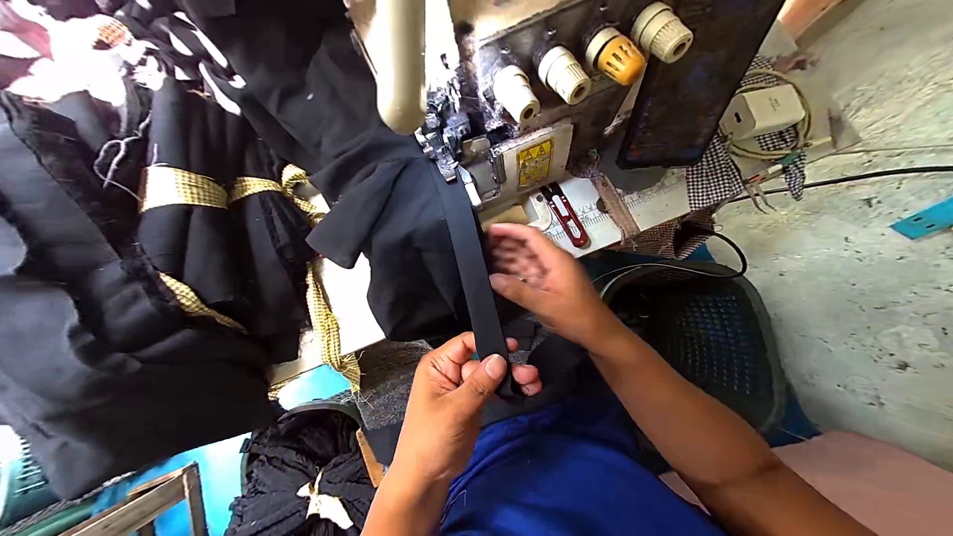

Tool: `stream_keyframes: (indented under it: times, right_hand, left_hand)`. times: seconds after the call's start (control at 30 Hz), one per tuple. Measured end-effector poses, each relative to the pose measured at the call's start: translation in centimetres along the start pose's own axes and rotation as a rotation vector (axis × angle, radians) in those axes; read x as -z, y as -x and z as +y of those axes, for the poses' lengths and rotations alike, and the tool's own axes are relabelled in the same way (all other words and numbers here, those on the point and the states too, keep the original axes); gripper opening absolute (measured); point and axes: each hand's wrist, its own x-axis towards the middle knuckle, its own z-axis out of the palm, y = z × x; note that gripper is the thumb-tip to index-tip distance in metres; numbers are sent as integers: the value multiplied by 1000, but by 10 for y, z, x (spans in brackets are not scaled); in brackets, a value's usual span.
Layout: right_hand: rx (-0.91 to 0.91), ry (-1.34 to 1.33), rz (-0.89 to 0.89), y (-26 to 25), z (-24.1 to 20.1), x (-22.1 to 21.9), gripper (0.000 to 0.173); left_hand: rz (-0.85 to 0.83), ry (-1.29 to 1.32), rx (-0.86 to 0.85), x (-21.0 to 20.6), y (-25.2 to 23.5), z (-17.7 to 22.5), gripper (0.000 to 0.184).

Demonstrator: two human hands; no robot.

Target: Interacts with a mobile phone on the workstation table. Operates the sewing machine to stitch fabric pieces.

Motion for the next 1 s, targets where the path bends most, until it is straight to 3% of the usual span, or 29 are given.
stream_keyframes:
  times: [0.07,0.13,0.23,0.33,0.57,1.0]
  right_hand:
    - [-161,-307,-49,-3,5,-18,33]
    - [-229,-316,-41,15,5,-27,17]
    - [-282,-233,-25,55,12,-25,18]
    - [-328,-223,6,85,16,-18,15]
    - [-309,-144,-128,88,10,-4,18]
    - [-73,31,-171,87,-3,1,24]
  left_hand:
    - [52,35,67,4,-3,-15,16]
    - [154,-65,64,15,-2,-36,13]
    - [260,-283,7,32,8,-64,9]
    - [265,-356,-44,39,18,-74,5]
    - [115,-521,-127,38,22,-64,12]
    - [167,-626,-186,31,23,-67,11]
